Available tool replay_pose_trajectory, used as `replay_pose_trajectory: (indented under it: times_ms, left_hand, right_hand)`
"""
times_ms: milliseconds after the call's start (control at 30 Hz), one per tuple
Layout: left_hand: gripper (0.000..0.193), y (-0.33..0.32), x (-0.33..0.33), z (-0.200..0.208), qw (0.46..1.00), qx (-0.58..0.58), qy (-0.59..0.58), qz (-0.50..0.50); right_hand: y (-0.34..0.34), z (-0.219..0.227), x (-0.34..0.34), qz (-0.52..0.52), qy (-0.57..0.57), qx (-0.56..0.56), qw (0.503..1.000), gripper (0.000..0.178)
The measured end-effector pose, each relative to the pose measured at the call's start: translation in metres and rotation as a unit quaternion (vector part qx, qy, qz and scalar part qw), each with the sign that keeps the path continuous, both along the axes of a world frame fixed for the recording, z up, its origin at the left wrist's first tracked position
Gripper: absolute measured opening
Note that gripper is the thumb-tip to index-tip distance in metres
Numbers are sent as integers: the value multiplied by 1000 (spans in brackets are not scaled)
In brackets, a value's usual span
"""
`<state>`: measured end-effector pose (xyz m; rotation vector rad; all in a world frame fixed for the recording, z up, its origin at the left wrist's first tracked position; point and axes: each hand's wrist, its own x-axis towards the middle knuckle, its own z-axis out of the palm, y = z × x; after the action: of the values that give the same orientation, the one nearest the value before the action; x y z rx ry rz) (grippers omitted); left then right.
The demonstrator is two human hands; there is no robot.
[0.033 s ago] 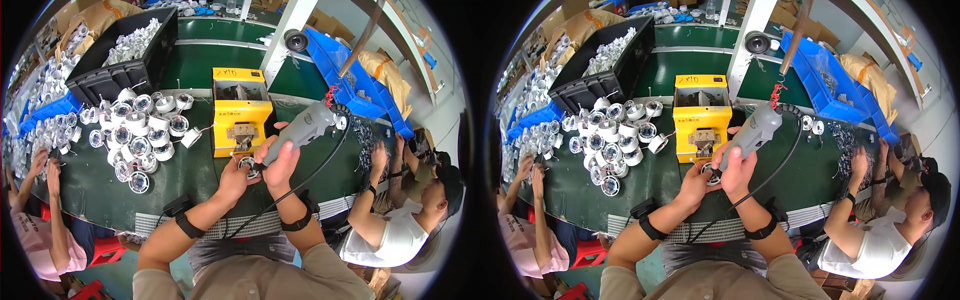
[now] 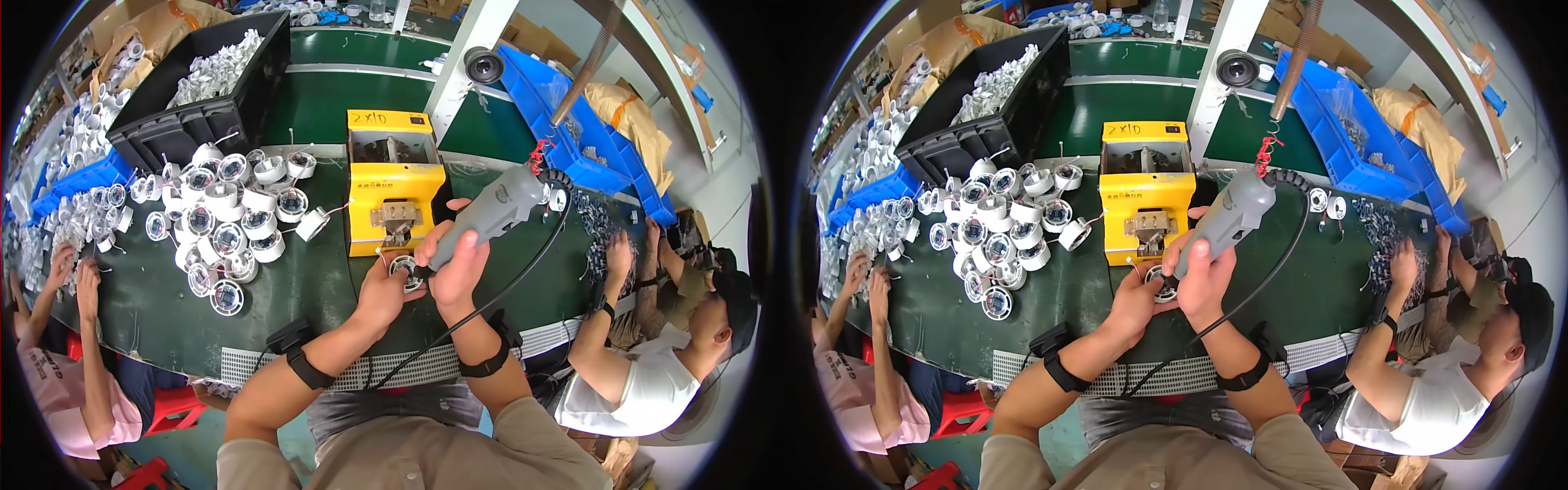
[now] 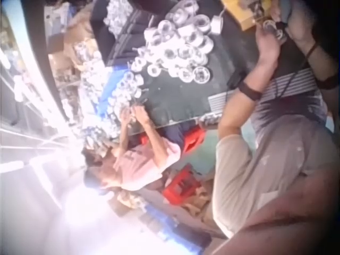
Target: Assembling small electronic components on a production line using an electric screwdriver and assembly fixtures.
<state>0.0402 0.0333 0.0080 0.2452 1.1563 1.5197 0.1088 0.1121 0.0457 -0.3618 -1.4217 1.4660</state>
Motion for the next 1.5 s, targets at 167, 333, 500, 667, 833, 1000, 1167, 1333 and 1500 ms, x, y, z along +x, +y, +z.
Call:
replay_pose_trajectory:
  times_ms: [167,333,500,667,833,1000,1167,1333,1500]
  left_hand:
    - [29,2,-3,-1,1000,-8,4,19]
    - [23,-2,-1,-9,998,35,2,46]
    - [32,17,16,-37,999,47,21,9]
    - [36,9,-2,-30,996,18,82,-11]
    - [33,-33,-41,32,736,-48,650,-184]
    - [49,-85,-82,57,576,-142,800,88]
    - [54,-65,-121,23,459,-175,867,78]
    - [53,-64,-128,13,431,-142,891,11]
    - [43,-68,-150,0,388,-78,918,11]
  right_hand:
    - [0,-3,-5,-1,-11,18,1000,66]
    - [0,-24,-8,-39,-8,11,999,70]
    - [1,-32,9,-11,37,37,999,75]
    - [-3,-33,-2,40,41,60,997,77]
    - [13,-28,18,88,46,107,989,72]
    - [91,-31,53,-75,-160,164,971,52]
    - [207,-62,100,-471,-452,362,665,48]
    - [210,-77,112,-315,-602,212,703,57]
    - [192,-78,110,-381,-545,262,700,48]
